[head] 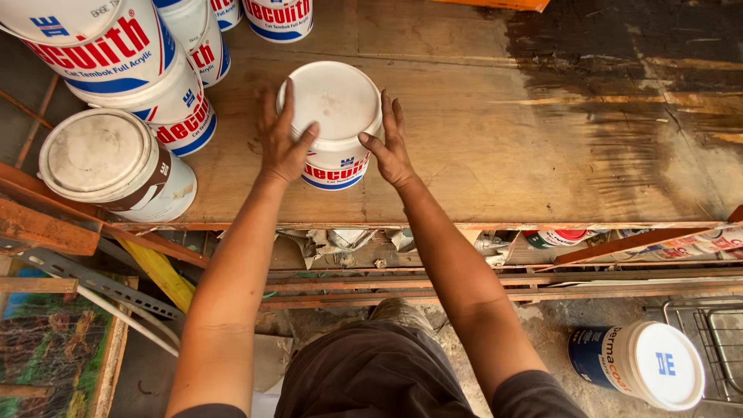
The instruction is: The person wipes the exterior and top of a white paint bucket with a cloth, carries it to a wooden shelf, and then continues wiping and cleaning the bucket while seated on the floor.
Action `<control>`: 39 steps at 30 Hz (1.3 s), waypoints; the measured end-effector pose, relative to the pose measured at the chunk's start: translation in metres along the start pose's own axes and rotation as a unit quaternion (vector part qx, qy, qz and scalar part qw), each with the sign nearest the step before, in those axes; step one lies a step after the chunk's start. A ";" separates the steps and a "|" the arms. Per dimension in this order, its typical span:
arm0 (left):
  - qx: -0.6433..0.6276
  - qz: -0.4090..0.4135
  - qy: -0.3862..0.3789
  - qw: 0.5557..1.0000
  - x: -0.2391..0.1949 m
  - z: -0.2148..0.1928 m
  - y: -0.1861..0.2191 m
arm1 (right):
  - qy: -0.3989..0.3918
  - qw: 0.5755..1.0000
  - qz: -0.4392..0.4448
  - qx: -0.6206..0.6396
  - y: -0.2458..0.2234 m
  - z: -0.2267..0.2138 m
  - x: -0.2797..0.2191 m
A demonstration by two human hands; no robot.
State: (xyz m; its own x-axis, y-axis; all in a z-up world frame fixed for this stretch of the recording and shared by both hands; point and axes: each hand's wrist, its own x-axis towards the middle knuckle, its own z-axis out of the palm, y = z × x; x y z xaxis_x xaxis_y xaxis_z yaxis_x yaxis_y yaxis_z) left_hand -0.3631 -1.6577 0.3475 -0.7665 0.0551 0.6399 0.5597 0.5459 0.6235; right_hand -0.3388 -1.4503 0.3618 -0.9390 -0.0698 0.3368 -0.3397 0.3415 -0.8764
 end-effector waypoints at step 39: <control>0.169 0.273 -0.143 0.936 0.039 0.014 -0.053 | -0.048 0.977 -0.090 -0.189 0.036 -0.002 0.059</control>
State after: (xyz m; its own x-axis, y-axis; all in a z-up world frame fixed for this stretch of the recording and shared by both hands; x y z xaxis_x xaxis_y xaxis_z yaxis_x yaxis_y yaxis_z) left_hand -0.4269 -1.6730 0.3337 -0.4754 0.5985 0.6449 0.7979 0.6020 0.0295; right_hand -0.4066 -1.4402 0.3506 -0.8723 -0.2423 0.4246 -0.4733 0.6363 -0.6092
